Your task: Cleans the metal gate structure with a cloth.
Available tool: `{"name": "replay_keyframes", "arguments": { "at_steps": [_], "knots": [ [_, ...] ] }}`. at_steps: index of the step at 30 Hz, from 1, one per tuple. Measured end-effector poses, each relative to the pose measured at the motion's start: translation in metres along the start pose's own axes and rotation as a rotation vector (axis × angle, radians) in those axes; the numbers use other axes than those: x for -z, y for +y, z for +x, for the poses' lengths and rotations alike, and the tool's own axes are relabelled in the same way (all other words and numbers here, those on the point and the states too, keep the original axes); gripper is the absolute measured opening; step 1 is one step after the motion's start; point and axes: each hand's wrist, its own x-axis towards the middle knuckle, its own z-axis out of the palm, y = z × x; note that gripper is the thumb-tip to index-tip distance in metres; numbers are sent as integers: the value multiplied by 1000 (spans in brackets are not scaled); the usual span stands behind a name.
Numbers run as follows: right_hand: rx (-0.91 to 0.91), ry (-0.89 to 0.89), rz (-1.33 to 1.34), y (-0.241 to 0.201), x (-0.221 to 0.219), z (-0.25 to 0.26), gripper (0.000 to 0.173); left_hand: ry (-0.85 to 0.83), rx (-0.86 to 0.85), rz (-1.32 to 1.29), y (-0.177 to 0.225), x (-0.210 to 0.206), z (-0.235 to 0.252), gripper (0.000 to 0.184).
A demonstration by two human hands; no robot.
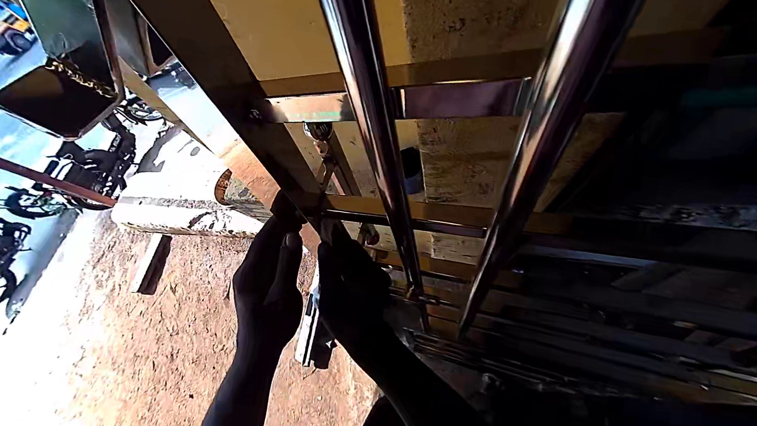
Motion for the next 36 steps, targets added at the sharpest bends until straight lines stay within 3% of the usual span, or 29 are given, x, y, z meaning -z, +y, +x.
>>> {"name": "replay_keyframes", "arguments": {
  "at_steps": [3, 6, 10, 14, 17, 27, 36],
  "knots": [
    [30, 29, -2, -2, -4, 10, 23, -49, 84, -204, 0, -3, 10, 39],
    [0, -50, 31, -12, -2, 25, 26, -95, 173, -327, 3, -3, 17, 38],
    [6, -118, -49, -12, 2, 24, 26, -133, 174, -360, 5, -1, 20, 38],
    [-29, -33, -191, 2, 0, 7, 28, -121, 150, -365, 2, -5, 19, 37],
    [-67, -113, -222, -1, 5, 10, 27, -104, 167, -329, -1, -8, 16, 36],
    [13, -17, 68, 13, 3, 16, 18, -83, 150, -299, -5, -12, 17, 33],
    [-31, -176, 181, 12, 11, 16, 18, -79, 141, -321, -7, -13, 19, 29]
  ]
}}
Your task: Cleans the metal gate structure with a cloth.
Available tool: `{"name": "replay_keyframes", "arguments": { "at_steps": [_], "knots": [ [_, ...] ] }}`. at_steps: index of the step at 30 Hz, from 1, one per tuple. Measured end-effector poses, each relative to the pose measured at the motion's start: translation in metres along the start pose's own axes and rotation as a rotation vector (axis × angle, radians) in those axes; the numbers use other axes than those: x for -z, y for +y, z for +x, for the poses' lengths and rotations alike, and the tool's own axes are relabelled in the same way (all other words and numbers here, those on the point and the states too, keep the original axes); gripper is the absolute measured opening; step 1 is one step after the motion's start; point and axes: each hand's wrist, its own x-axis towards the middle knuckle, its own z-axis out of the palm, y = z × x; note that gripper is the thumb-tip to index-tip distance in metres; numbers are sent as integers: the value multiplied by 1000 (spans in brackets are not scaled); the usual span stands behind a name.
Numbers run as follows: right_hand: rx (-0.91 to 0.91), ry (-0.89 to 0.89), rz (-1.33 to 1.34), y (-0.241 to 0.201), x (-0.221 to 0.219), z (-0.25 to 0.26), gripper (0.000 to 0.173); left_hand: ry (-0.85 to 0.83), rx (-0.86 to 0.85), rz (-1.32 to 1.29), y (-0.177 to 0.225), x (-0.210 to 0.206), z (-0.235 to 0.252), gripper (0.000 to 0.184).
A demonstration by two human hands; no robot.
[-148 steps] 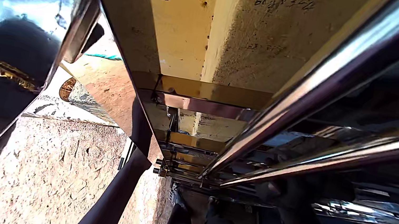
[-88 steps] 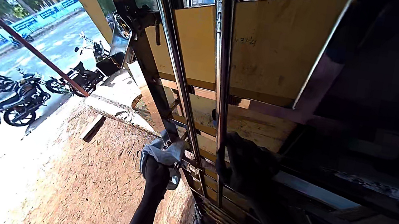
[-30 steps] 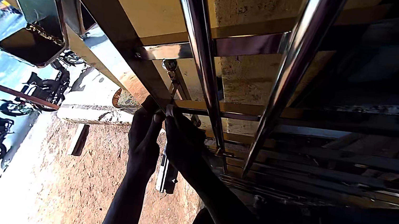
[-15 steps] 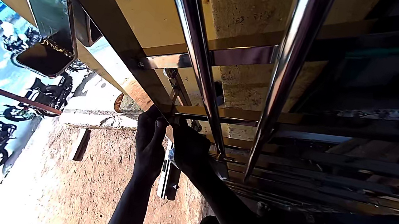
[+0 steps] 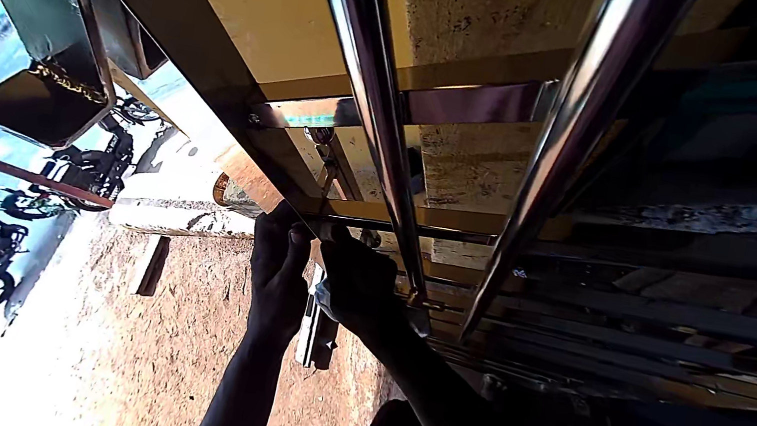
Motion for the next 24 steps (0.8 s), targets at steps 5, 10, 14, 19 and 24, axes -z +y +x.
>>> {"name": "replay_keyframes", "arguments": {
  "at_steps": [5, 10, 14, 19, 24],
  "knots": [
    [-29, -20, -83, -2, 4, 1, 21, -1, 15, 17, 1, 0, 0, 34],
    [-19, -20, -62, -1, 4, -4, 18, 3, 19, 6, 3, 0, 0, 25],
    [25, -32, -55, 2, 3, -2, 19, -14, 6, 5, 1, 1, 0, 28],
    [-20, -47, -86, -3, 11, 3, 21, -9, 12, 14, 2, 1, 0, 29],
    [12, -54, -46, 0, 7, 1, 19, -5, 8, 31, 1, 1, 2, 35]
  ]
}}
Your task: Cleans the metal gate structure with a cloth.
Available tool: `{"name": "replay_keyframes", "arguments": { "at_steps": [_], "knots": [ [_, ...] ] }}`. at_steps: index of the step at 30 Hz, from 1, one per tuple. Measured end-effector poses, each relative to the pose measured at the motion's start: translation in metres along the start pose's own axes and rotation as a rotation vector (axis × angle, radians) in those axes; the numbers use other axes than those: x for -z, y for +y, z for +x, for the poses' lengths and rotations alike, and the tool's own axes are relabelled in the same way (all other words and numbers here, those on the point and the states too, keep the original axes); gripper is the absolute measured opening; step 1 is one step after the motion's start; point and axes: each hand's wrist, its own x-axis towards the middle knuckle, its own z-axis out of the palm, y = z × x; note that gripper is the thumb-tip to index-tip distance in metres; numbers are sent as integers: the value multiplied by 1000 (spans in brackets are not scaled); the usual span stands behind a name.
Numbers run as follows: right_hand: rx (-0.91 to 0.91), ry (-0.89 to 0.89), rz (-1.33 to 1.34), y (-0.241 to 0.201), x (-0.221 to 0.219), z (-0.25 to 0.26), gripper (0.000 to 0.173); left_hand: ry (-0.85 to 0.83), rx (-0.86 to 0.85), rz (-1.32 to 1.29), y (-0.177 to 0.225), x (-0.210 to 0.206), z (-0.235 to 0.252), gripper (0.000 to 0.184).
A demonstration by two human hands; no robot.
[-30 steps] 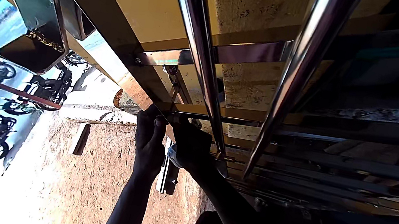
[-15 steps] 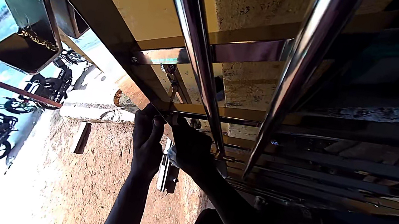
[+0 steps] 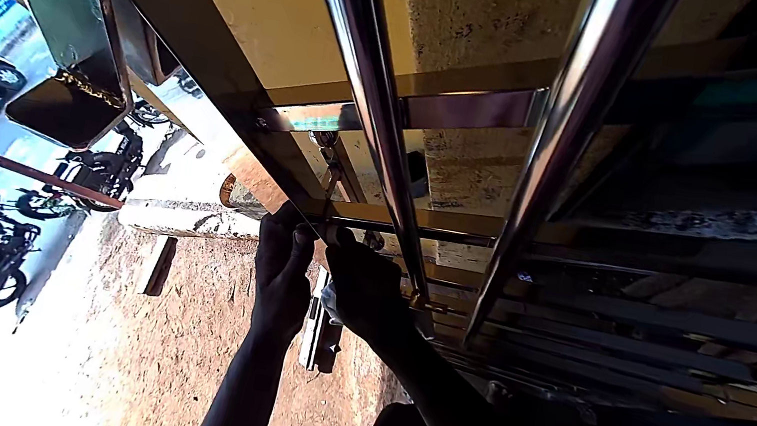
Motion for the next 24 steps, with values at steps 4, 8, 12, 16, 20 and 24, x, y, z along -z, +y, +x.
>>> {"name": "replay_keyframes", "arguments": {
  "at_steps": [4, 8, 12, 16, 20, 24],
  "knots": [
    [-21, -39, 1, 0, 5, 1, 22, 7, 2, 7, 0, 0, -1, 38],
    [-73, 10, -33, 0, 4, -1, 23, 12, 0, 9, 0, -1, -1, 33],
    [-77, 37, -39, -1, -4, -1, 26, 19, -3, 27, -1, 0, -1, 33],
    [-31, 105, -71, -4, -11, -12, 21, 17, -18, 30, -2, 0, -1, 36],
    [-59, 96, -178, -5, -8, 2, 20, 19, -14, 28, -2, -2, -1, 35],
    [3, 111, -144, -8, -11, -5, 20, 26, -24, 30, -4, -1, 0, 35]
  ]
}}
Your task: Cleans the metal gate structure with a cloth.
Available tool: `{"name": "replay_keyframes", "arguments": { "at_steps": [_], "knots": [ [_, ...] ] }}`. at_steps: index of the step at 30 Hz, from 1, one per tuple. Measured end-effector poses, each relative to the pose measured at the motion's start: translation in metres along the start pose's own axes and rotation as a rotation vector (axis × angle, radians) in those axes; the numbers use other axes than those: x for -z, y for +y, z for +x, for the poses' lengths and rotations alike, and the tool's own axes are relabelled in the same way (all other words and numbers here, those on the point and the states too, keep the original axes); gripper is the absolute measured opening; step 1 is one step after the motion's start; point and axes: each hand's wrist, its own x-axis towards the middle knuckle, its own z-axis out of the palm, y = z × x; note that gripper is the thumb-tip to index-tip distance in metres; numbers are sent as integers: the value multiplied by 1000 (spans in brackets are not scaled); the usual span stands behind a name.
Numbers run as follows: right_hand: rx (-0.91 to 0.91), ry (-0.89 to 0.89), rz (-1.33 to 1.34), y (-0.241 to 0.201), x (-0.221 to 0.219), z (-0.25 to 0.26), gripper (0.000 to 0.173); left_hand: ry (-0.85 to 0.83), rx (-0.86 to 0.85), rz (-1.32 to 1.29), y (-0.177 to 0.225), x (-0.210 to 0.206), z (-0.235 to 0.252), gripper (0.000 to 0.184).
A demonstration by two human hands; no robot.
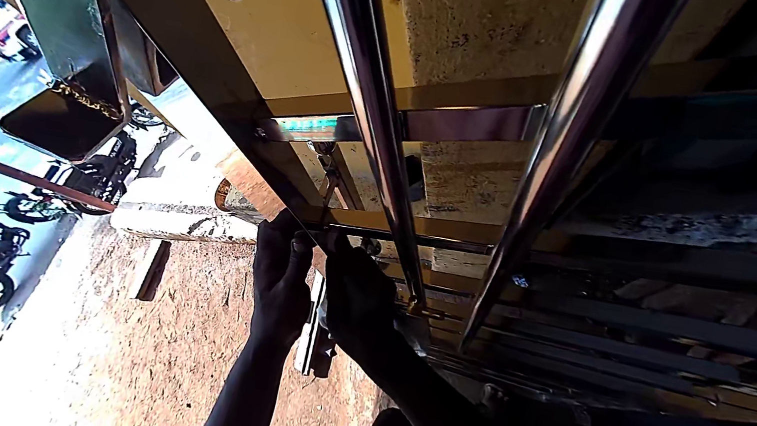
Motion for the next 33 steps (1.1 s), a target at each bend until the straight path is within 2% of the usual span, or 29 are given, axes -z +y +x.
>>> {"name": "replay_keyframes", "arguments": {
  "at_steps": [10, 15, 20, 25, 27, 28, 30, 33],
  "knots": [
    [-15, -26, 117, 3, 6, 1, 21, 14, 5, -1, -1, -1, 0, 37],
    [-178, -71, 280, -8, 8, -5, 23, 16, 14, -10, -1, 0, 0, 37],
    [-282, -156, 113, -1, 11, 3, 28, 4, 19, 13, 0, 1, 1, 35],
    [-412, -273, 320, -21, 21, -10, 32, 13, 30, 12, 0, 1, 0, 42],
    [-489, -280, 384, -30, 22, -3, 25, 15, 27, -9, 1, 0, 0, 40],
    [-520, -304, 415, -37, 23, 1, 27, 16, 31, -15, 2, -1, 0, 36],
    [-540, -366, 394, -51, 27, 2, 53, 18, 45, 11, 6, -2, -4, 31],
    [-602, -365, 376, -52, 31, 4, 54, 12, 63, 10, 6, 0, -2, 39]
  ]
}}
